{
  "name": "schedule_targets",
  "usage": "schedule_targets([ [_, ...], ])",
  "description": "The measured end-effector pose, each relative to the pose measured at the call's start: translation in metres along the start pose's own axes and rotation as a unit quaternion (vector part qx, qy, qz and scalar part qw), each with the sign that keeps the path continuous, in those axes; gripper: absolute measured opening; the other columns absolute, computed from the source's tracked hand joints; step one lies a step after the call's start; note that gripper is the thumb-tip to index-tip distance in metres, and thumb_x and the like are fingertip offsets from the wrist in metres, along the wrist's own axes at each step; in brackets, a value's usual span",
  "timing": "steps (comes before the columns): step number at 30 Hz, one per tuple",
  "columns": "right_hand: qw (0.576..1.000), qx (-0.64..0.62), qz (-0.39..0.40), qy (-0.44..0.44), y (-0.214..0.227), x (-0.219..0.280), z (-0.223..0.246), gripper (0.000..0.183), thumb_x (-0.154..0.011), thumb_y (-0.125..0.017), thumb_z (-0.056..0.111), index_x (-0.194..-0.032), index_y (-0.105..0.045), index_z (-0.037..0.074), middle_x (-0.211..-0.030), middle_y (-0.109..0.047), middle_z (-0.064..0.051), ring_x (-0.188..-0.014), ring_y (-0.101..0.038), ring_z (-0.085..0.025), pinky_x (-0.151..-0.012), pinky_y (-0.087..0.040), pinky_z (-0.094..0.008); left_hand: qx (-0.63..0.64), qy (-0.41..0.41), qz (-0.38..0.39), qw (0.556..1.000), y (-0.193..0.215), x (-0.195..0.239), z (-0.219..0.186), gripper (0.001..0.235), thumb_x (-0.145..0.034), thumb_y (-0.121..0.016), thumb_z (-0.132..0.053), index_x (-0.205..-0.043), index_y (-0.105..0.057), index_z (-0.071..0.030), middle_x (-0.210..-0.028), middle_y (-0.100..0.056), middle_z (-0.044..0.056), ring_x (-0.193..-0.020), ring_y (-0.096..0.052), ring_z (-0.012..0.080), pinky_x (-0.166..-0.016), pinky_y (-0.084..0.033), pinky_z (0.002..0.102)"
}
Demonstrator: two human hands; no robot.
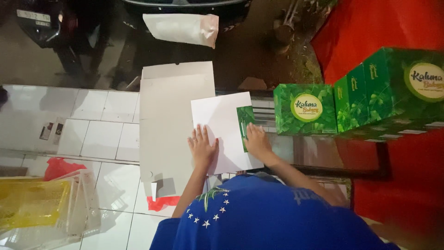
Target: Assembling cardboard cake boxes by folding them into shape.
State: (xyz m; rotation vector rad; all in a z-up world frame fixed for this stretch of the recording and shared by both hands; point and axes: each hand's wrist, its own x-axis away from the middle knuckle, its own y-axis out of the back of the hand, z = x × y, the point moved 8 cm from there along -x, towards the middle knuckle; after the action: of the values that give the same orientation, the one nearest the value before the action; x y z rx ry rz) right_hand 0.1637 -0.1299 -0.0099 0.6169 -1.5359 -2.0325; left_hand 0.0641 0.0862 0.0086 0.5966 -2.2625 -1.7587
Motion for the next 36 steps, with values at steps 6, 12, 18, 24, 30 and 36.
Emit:
schedule_targets([
  [6, 0.997, -0.066, 0.012, 0.046, 0.001, 0.087, 0.009, 0.056, -0.092, -0.06, 0.023, -0.139, -0.052, -0.007, -0.147, -0.051, -0.027, -0.137, -0.048, -0.037, -0.117, -0.031, -0.054, 0.016, 0.004, 0.003, 1.0, 0.016, 0.005, -0.005, 0.082, -0.093, -0.057, -0.055, -0.158, -0.035, -0.011, -0.169, -0.023, 0.013, -0.154, -0.023, 0.0353, -0.121, -0.013, 0.06],
  [12, 0.985, -0.089, -0.045, 0.138, 0.007, 0.105, -0.003, 0.048, -0.087, -0.063, 0.017, -0.133, -0.061, 0.003, -0.141, -0.063, -0.018, -0.129, -0.06, -0.034, -0.108, -0.044, -0.052, 0.103, 0.045, -0.07, 0.991, 0.002, 0.001, 0.014, 0.097, -0.096, -0.064, -0.055, -0.157, -0.028, 0.011, -0.162, -0.026, 0.028, -0.15, -0.027, 0.0404, -0.123, -0.021, 0.05],
  [18, 0.915, -0.355, -0.023, -0.19, -0.014, 0.071, -0.074, 0.05, -0.089, -0.065, 0.017, -0.138, -0.06, 0.009, -0.126, -0.066, -0.017, -0.103, -0.073, -0.029, -0.09, -0.059, -0.04, 0.249, 0.153, -0.15, 0.945, 0.017, -0.007, 0.029, 0.064, -0.078, -0.084, -0.029, -0.125, -0.056, 0.003, -0.144, -0.047, 0.027, -0.138, -0.038, 0.0435, -0.115, -0.031, 0.049],
  [24, 0.9, -0.386, -0.032, -0.198, -0.041, 0.039, -0.09, 0.054, -0.09, -0.075, 0.026, -0.137, -0.059, 0.004, -0.106, -0.074, -0.015, -0.091, -0.071, -0.023, -0.078, -0.058, -0.036, 0.246, 0.134, -0.161, 0.946, -0.006, -0.015, 0.035, 0.06, -0.075, -0.086, -0.033, -0.116, -0.059, 0.003, -0.123, -0.057, 0.021, -0.122, -0.049, 0.0406, -0.108, -0.039, 0.051],
  [30, 0.755, -0.599, 0.031, -0.265, -0.07, 0.03, -0.095, 0.04, -0.099, -0.065, 0.031, -0.129, -0.068, 0.005, -0.113, -0.073, -0.007, -0.095, -0.066, -0.019, -0.075, -0.054, -0.035, 0.255, 0.18, -0.032, 0.95, -0.013, -0.025, 0.037, 0.06, -0.078, -0.085, -0.047, -0.106, -0.067, 0.003, -0.115, -0.06, 0.022, -0.111, -0.055, 0.0405, -0.096, -0.046, 0.048],
  [36, 0.473, -0.855, 0.047, -0.208, -0.051, 0.018, -0.057, 0.035, -0.101, -0.066, 0.024, -0.13, -0.056, 0.007, -0.127, -0.064, -0.007, -0.116, -0.063, -0.019, -0.097, -0.053, -0.035, 0.286, 0.188, -0.055, 0.938, -0.041, -0.033, 0.084, 0.062, -0.079, -0.086, -0.042, -0.11, -0.064, 0.006, -0.117, -0.059, 0.027, -0.107, -0.06, 0.0429, -0.093, -0.05, 0.048],
])
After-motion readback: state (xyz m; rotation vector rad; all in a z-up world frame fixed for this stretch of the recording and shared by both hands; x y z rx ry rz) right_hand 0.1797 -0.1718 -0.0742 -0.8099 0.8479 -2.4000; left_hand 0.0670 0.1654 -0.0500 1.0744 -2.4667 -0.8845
